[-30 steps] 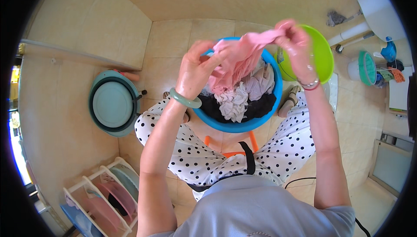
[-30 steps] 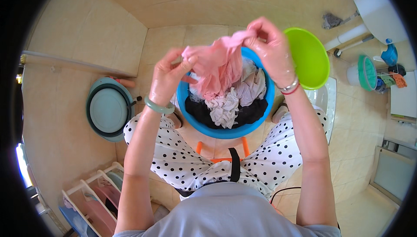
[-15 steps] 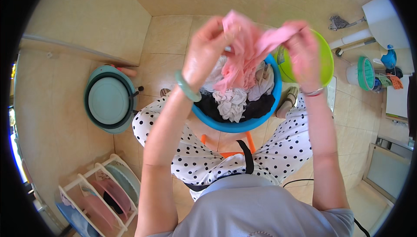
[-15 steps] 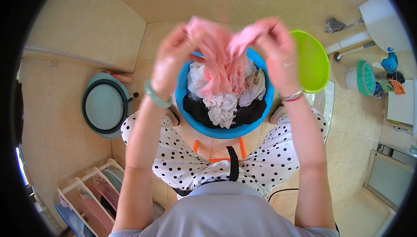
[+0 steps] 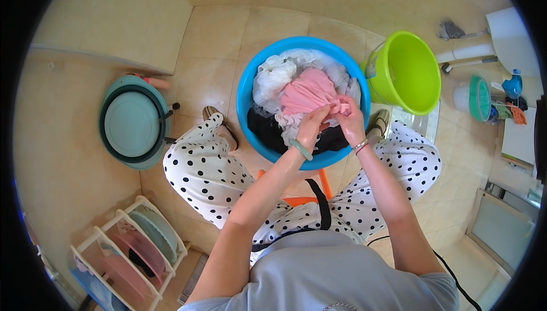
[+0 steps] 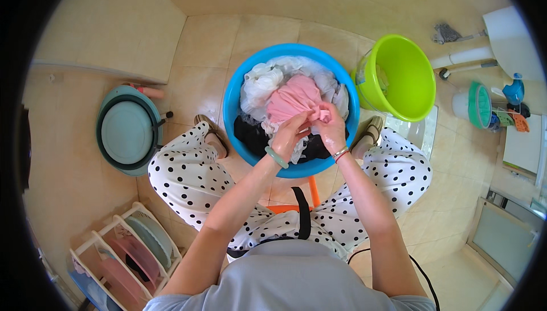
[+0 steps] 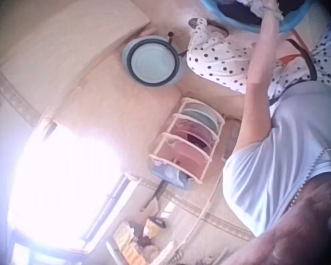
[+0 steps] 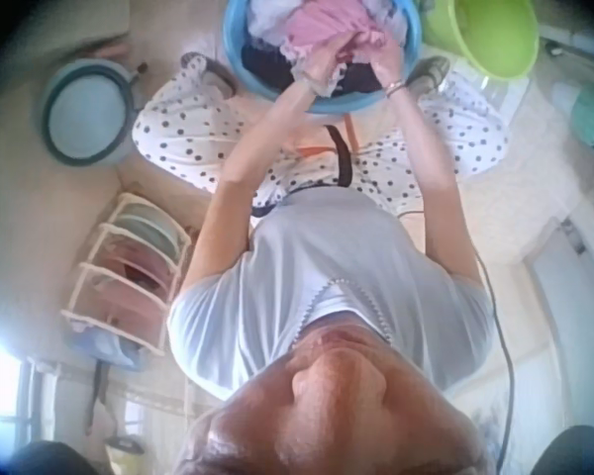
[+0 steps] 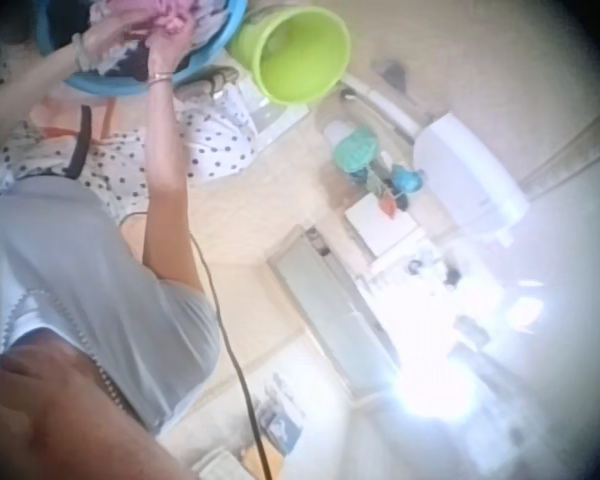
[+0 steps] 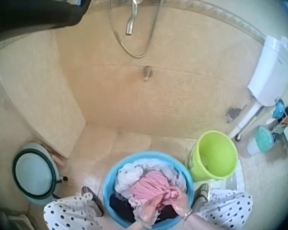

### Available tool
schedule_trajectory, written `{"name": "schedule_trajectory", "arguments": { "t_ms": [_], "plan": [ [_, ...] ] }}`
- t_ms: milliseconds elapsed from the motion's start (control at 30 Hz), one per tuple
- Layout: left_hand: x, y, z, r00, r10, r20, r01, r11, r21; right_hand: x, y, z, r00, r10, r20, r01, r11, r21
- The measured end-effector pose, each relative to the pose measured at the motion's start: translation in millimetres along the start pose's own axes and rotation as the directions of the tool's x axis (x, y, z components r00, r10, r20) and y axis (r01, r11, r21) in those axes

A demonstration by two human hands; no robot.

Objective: The person sits on a small stool and hand-washes a pile of clothes in a blue basin filled with soapy water. They repeatedly scrub, squeeze, and rinse various garments, including a pink shirt and white items, using both hands.

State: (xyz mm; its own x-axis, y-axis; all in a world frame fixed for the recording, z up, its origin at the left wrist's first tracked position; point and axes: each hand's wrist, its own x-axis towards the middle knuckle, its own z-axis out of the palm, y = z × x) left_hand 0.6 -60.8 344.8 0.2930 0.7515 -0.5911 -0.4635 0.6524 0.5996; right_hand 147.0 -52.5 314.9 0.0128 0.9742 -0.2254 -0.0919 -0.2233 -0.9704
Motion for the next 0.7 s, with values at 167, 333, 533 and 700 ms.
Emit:
{"name": "schedule_trajectory", "arguments": {
  "t_ms": [167,333,533,700],
  "plan": [
    [-2.6,-9.9,-17.0,0.932,-0.293,-0.215,0.162,0.864,-0.477,-18.4,-69.0,20.1,0.973,-0.229,0.009,0.222,0.931,-0.289],
    [36.7,-14.6,-29.9,0.941,0.122,0.316,0.166,0.647,-0.744,-64.0,-122.8,32.7,0.924,-0.275,0.267,0.355,0.877,-0.324],
    [61.7,-40.9,-50.2,0.963,0.059,0.263,0.168,0.632,-0.756,-91.5,-164.3,19.8,0.849,-0.202,0.488,0.354,0.904,-0.241],
    [74.2,-65.2,-74.1,0.975,0.019,0.222,0.145,0.701,-0.699,-80.6,-189.3,5.6,0.777,-0.256,0.576,0.428,0.885,-0.185]
  ]
}}
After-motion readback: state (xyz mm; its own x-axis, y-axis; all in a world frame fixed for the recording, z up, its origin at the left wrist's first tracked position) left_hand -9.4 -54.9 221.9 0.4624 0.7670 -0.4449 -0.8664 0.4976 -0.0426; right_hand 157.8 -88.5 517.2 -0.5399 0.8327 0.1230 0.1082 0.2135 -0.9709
